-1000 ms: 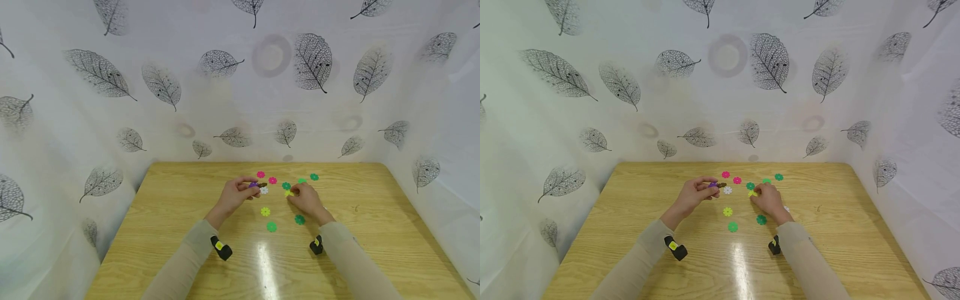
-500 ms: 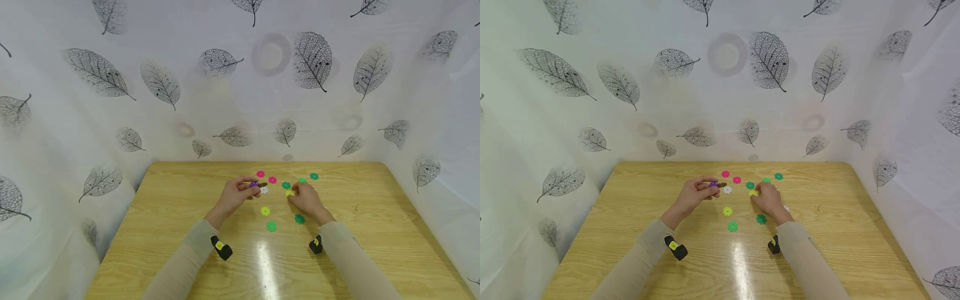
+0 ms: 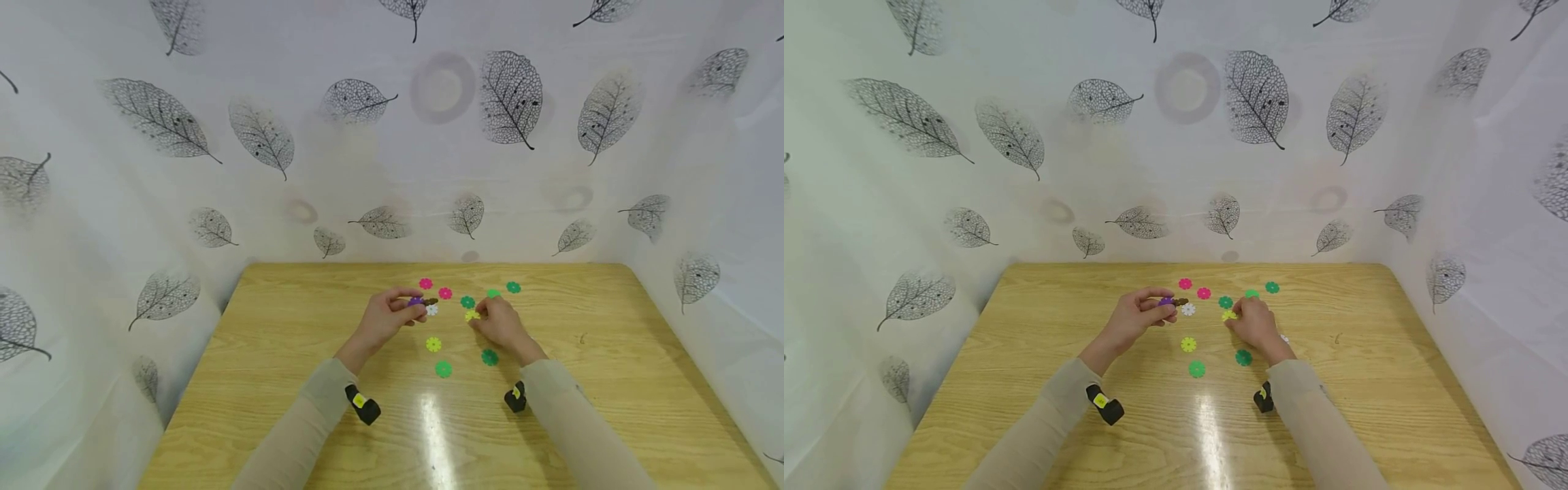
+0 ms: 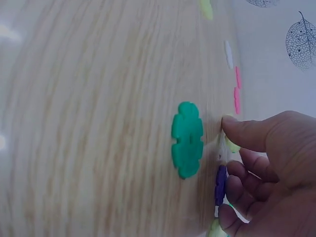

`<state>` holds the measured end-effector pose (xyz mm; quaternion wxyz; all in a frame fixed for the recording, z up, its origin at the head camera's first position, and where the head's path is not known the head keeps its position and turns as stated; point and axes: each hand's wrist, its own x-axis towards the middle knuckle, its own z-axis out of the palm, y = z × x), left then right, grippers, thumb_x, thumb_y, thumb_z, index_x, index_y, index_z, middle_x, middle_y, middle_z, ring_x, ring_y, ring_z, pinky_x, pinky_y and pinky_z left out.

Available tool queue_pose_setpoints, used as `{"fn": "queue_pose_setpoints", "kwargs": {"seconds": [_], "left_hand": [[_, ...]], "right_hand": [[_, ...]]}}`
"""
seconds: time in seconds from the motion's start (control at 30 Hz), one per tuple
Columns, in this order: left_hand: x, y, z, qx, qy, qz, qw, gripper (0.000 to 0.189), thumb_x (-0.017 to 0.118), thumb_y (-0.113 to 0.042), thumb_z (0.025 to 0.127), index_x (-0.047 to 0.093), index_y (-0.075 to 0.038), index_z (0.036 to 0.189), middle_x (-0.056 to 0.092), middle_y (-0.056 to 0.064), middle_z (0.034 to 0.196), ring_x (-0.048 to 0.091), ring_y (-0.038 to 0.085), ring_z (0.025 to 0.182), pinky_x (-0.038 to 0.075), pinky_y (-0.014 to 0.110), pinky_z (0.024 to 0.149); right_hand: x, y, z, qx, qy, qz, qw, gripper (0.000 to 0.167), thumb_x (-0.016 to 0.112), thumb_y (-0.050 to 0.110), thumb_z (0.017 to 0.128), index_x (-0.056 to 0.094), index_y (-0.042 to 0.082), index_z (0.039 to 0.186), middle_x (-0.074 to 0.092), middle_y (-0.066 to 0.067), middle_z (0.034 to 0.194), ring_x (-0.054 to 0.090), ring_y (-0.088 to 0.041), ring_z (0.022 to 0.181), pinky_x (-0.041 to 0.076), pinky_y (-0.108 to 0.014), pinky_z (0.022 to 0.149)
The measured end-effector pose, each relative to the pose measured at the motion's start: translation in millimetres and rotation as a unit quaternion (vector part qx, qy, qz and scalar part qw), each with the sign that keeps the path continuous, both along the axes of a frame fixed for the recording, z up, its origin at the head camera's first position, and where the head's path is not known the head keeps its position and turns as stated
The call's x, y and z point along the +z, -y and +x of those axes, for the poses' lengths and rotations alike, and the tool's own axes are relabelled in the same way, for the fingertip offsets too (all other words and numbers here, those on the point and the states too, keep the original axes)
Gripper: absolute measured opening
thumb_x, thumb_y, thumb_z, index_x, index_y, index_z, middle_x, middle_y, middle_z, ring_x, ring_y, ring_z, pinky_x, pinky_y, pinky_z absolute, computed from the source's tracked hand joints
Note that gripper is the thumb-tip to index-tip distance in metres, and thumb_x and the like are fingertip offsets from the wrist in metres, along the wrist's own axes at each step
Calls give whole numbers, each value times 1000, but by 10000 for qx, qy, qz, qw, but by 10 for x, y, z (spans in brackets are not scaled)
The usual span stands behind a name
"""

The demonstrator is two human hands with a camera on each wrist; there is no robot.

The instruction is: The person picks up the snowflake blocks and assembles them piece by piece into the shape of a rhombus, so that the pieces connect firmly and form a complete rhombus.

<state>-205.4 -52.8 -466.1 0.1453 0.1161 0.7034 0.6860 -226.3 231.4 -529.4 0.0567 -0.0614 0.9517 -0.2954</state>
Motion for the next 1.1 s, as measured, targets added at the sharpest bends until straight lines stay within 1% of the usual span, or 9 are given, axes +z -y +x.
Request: {"fn": "queue_pose_setpoints", "kwargs": {"seconds": [0.1, 0.27, 0.37, 0.43, 0.57, 0.73, 0.9, 1.0, 1.1], "left_hand": [[-4, -3, -6, 16, 10, -5, 10000, 32, 72, -9, 100, 69, -3, 132, 81, 14, 99, 77, 10, 84, 65, 39, 88], [12, 5, -15, 35, -22, 27, 10000, 33, 72, -8, 100, 68, -1, 132, 81, 13, 97, 79, 20, 88, 64, 30, 81], [12, 18, -25, 22, -55, 14, 10000, 35, 72, -8, 100, 67, 1, 134, 81, 12, 97, 79, 26, 92, 63, 26, 79], [17, 25, -25, 15, -69, -3, 10000, 38, 72, -8, 101, 65, 3, 136, 82, 11, 98, 79, 18, 89, 63, 26, 79], [29, 29, -20, 16, -60, 0, 10000, 39, 71, -7, 101, 64, 4, 137, 82, 10, 97, 78, 15, 87, 62, 24, 77], [28, 32, -21, 32, -64, 32, 10000, 39, 70, -6, 101, 63, 5, 138, 80, 19, 102, 77, 11, 84, 62, 24, 76], [16, 35, -25, 62, -56, 21, 10000, 40, 70, -6, 101, 63, 5, 138, 79, 23, 105, 75, 7, 81, 62, 23, 76], [15, 37, -24, 68, -60, 12, 10000, 40, 70, -6, 101, 63, 6, 138, 78, 26, 106, 75, 6, 80, 62, 23, 76], [16, 39, -24, 84, -75, -18, 9999, 39, 70, -6, 101, 63, 5, 138, 78, 26, 107, 77, 10, 83, 62, 24, 76]], "right_hand": [[18, 7, 14, -129, 19, -159, 9998, 29, 74, 16, 97, 66, -4, 116, 68, -19, 107, 63, -32, 99, 55, -52, 91], [36, -13, 27, -359, -135, -656, 9971, 17, 72, 11, 97, 67, 0, 108, 72, -17, 102, 67, -29, 95, 57, -46, 85], [57, -24, 27, -282, -244, -927, 9950, 19, 71, 11, 98, 69, -3, 111, 74, -19, 104, 70, -32, 97, 60, -47, 86], [81, -19, 25, -212, -274, -1043, 9939, 21, 69, 12, 100, 70, -3, 115, 74, -20, 107, 70, -33, 100, 61, -49, 89], [152, 16, 38, -96, -352, -1182, 9923, 21, 67, 13, 103, 70, -2, 118, 74, -19, 108, 70, -32, 100, 61, -45, 89], [288, 79, 81, -11, -155, -1822, 9831, 21, 64, 13, 104, 65, -1, 119, 72, -23, 101, 69, -37, 89, 59, -32, 73], [433, 153, 125, 113, 94, -2355, 9718, 25, 61, 15, 106, 62, -2, 124, 74, -27, 102, 70, -42, 85, 61, -40, 71], [498, 189, 149, 208, 105, -2472, 9687, 26, 62, 15, 106, 62, -3, 125, 75, -26, 101, 71, -37, 83, 62, -44, 74], [545, 222, 170, 259, 96, -2551, 9665, 25, 62, 15, 106, 63, -3, 124, 75, -22, 97, 71, -30, 79, 62, -41, 75]]}}
